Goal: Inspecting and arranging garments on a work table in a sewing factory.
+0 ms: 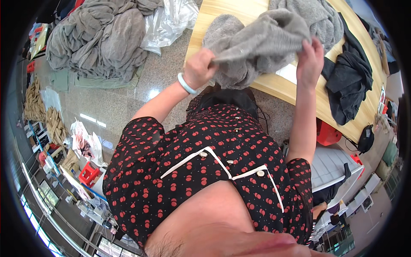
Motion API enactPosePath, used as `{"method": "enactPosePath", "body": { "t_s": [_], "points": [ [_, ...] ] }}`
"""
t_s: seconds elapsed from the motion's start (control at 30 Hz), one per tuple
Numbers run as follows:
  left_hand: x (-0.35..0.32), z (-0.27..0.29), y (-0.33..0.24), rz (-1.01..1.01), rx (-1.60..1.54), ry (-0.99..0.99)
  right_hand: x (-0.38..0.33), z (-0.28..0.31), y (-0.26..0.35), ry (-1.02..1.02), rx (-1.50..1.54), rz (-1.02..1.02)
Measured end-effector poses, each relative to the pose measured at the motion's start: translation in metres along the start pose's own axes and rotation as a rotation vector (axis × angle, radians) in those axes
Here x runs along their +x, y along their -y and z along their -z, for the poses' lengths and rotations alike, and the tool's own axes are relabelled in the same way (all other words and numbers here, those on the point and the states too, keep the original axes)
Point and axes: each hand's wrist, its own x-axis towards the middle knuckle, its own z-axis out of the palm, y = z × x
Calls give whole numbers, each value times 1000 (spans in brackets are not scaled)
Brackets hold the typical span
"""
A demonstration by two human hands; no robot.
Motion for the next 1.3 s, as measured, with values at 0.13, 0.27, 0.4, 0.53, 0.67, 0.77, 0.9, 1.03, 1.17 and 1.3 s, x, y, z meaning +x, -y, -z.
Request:
{"method": "enactPosePath", "body": {
  "t_s": [0.13,0.27,0.4,0.53,0.67,0.77,0.9,1.03,1.17,1.3],
  "points": [
    [-46,-26,23,138,101,558,-57,89,-80,103,-705,-406],
    [-35,-29,22,429,-19,645,-60,86,-76,61,-704,-102],
    [-13,-37,25,444,-88,438,-27,33,-57,174,-725,-87],
    [21,-51,12,393,-146,356,16,9,-85,135,-1146,-13],
    [45,-51,9,433,-223,296,26,9,-93,465,-1051,-144],
    [62,-41,18,460,-187,357,-2,-16,-35,418,-920,132],
    [91,-24,-4,392,-367,593,-59,-52,50,727,-709,365],
    [122,-33,-51,-141,-817,685,-79,-47,90,802,-737,587],
    [148,-3,-106,112,-1354,536,-87,2,84,162,-802,444],
    [153,4,-163,-486,-901,546,-100,45,6,-86,-1442,307]
  ]
}}
